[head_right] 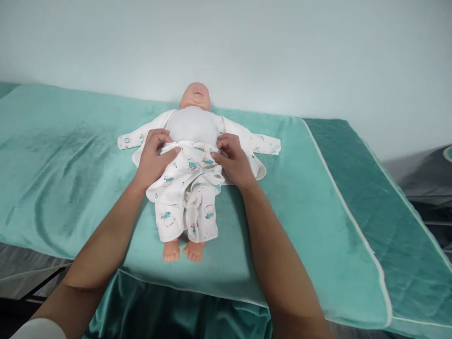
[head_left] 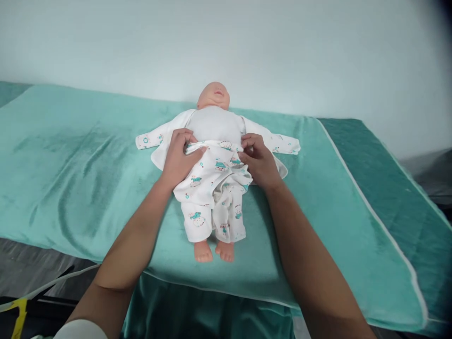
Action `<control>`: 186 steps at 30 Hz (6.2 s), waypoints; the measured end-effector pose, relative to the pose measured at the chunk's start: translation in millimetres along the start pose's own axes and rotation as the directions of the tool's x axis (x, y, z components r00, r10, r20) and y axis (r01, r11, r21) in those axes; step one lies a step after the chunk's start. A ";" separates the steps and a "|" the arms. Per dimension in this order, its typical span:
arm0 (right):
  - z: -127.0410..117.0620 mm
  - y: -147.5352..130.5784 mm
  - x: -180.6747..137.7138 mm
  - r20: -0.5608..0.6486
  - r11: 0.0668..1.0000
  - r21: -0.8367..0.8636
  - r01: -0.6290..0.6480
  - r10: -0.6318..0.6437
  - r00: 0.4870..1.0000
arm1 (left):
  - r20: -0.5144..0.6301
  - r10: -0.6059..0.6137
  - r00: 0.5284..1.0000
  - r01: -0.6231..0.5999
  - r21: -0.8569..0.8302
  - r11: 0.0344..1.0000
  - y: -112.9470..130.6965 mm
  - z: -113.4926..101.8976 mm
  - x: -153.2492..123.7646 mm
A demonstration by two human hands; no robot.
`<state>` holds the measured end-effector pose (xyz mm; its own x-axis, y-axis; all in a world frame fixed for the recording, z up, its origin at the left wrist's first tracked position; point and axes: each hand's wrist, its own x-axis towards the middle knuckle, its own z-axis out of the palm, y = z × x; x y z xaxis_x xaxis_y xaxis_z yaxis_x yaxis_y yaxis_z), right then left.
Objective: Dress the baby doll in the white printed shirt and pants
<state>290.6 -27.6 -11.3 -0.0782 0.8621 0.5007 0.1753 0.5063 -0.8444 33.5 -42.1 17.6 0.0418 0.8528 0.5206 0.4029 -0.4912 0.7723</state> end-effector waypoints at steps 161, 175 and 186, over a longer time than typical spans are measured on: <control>18.2 2.7 100.9 0.112 0.972 -0.170 -0.162 0.182 0.977 | 0.352 -0.219 0.910 0.225 0.023 0.974 -35.5 -27.7 96.7; 4.6 0.7 102.9 0.269 0.985 -0.107 -0.133 0.157 0.950 | 0.429 -0.189 0.883 0.189 0.043 0.981 -36.9 -33.5 98.6; 19.4 18.9 111.5 0.012 0.942 -0.305 -0.136 0.147 0.989 | 0.074 -0.195 0.978 0.187 0.108 0.976 -54.0 -7.1 100.4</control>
<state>266.2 78.5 24.9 -0.0634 0.9272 0.3691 0.4756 0.3532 -0.8056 9.4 68.8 30.8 0.0298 0.9430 0.3315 0.5003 -0.3012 0.8118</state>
